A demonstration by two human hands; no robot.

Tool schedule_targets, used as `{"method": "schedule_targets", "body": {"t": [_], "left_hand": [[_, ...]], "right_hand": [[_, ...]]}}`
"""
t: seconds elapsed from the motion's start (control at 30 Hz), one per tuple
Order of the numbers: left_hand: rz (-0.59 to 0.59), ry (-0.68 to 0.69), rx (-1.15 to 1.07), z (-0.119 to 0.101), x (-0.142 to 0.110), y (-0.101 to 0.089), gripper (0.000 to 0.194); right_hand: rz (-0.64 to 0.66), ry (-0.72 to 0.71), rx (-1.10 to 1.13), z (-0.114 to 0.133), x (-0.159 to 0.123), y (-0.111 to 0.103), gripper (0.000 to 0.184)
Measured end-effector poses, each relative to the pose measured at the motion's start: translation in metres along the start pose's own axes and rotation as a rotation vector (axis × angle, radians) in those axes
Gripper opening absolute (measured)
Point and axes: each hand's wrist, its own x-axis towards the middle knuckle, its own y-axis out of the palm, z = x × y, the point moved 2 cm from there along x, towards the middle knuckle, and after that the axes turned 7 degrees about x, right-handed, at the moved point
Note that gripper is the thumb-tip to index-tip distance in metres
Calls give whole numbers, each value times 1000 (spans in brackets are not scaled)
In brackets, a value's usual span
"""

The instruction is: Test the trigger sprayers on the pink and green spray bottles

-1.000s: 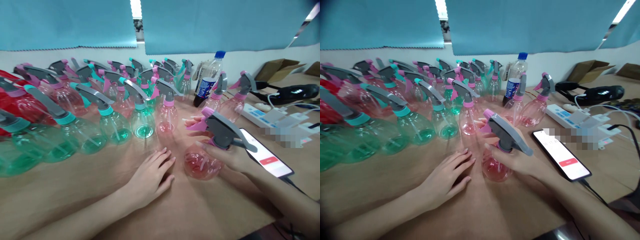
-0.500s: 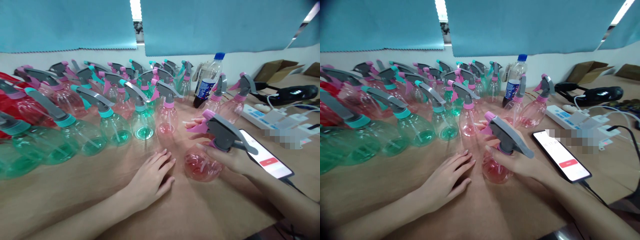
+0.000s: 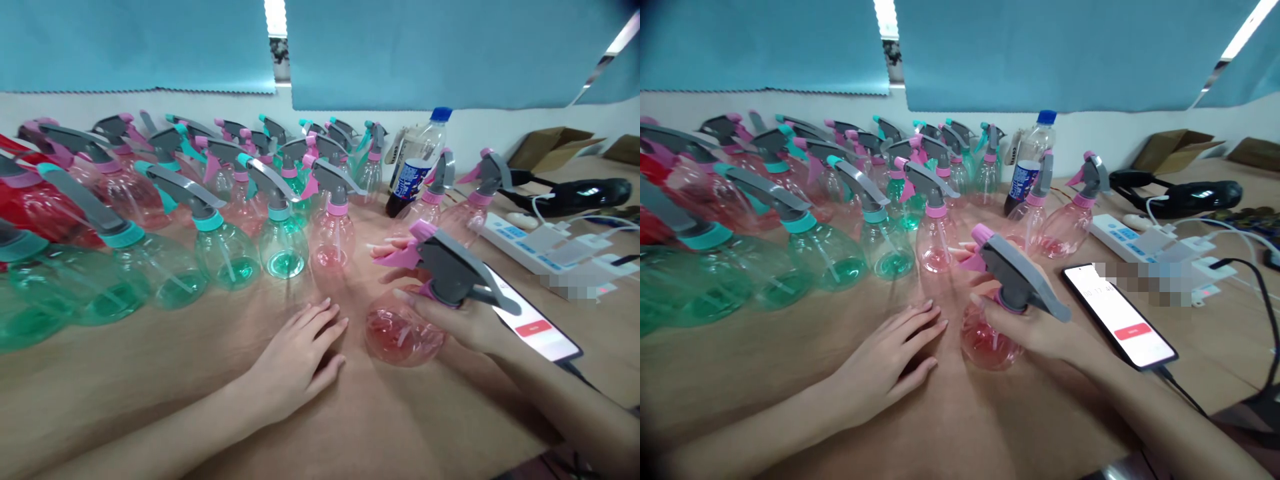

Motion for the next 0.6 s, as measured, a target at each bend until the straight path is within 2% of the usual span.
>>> {"method": "schedule_targets", "body": {"t": [0.4, 0.6], "left_hand": [[-4, -6, -17, -1, 1, 0, 43], [14, -4, -1, -1, 0, 0, 43]], "right_hand": [[-67, 48, 25, 5, 4, 5, 5], [-17, 35, 63, 13, 9, 8, 10]]}}
